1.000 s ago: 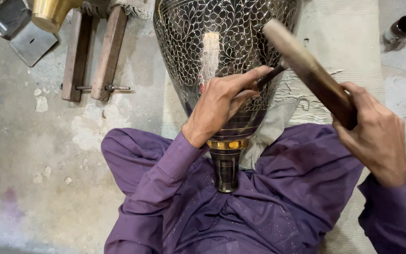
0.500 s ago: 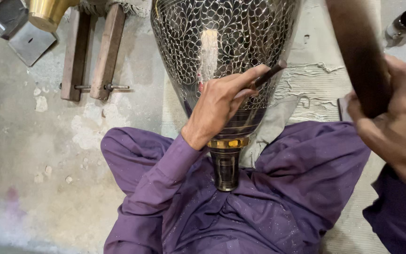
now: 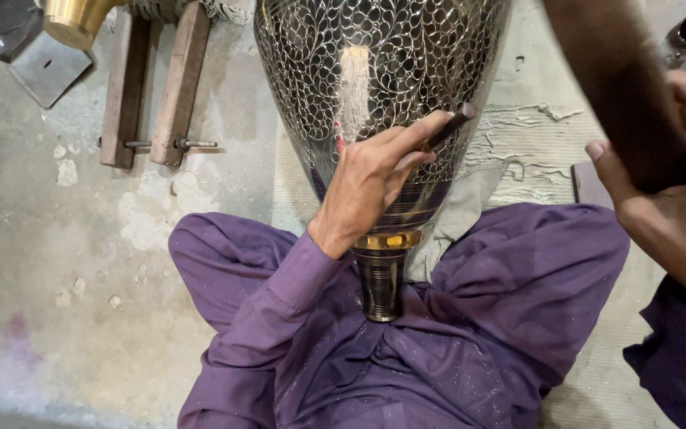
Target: The person sits cross-legged on the floor with a large patterned metal vase held between their legs. They hold a chisel against the vase surface with one hand and repeatedly strike it with a wooden mallet held in the other hand, carving the decorative pattern.
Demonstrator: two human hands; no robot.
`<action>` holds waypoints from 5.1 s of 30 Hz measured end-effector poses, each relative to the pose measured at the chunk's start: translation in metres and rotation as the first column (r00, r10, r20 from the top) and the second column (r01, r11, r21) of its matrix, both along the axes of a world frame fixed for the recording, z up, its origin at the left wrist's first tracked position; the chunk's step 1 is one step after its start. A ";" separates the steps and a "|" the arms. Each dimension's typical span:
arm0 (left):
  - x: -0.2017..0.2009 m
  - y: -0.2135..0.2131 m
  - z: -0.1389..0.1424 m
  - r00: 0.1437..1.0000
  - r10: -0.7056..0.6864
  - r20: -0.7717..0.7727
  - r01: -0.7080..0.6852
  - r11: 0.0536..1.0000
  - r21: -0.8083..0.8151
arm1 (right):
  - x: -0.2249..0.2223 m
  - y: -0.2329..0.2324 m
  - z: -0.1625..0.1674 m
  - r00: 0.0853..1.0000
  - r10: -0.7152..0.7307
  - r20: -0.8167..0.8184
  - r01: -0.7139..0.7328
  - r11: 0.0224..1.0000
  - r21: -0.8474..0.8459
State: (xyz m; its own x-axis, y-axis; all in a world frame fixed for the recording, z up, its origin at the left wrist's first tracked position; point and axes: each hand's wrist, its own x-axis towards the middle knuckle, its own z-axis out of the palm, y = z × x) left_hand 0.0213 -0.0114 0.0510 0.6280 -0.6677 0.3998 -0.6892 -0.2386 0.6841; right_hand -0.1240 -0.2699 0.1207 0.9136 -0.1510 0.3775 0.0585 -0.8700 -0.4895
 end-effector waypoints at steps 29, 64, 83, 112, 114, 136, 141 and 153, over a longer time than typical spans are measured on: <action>-0.040 -0.001 -0.023 0.938 0.346 -0.032 -0.343 0.909 -0.235 | 0.016 0.035 0.058 0.986 0.092 -0.137 -0.149 0.852 -0.501; 0.014 -0.004 0.019 0.989 -0.148 -0.028 0.150 0.974 0.169 | -0.045 0.014 -0.060 0.989 -0.148 -0.005 0.135 0.887 0.442; 0.028 -0.024 0.009 0.955 -0.293 -0.036 0.287 0.895 0.340 | -0.040 0.042 -0.064 0.963 -0.247 -0.109 0.266 0.934 0.238; 0.027 -0.009 0.005 0.969 -0.240 -0.051 0.245 0.962 0.124 | -0.070 0.061 -0.141 0.947 -0.280 -0.160 0.321 0.855 0.406; 0.027 -0.005 0.005 0.976 -0.209 -0.067 0.214 0.973 0.081 | -0.064 0.050 -0.132 0.964 -0.231 -0.133 0.263 0.904 0.336; 0.015 -0.003 0.003 0.991 -0.122 -0.049 0.128 0.979 0.159 | -0.018 0.017 -0.009 0.997 -0.045 -0.059 0.040 0.995 -0.094; 0.007 0.003 -0.004 0.996 -0.081 -0.032 0.081 0.997 0.018 | -0.005 0.023 0.004 0.987 -0.107 -0.117 0.138 0.945 0.296; -0.019 0.010 -0.001 0.986 0.155 -0.053 -0.159 0.984 -0.077 | 0.006 0.037 0.038 0.999 0.025 -0.048 -0.033 0.983 -0.180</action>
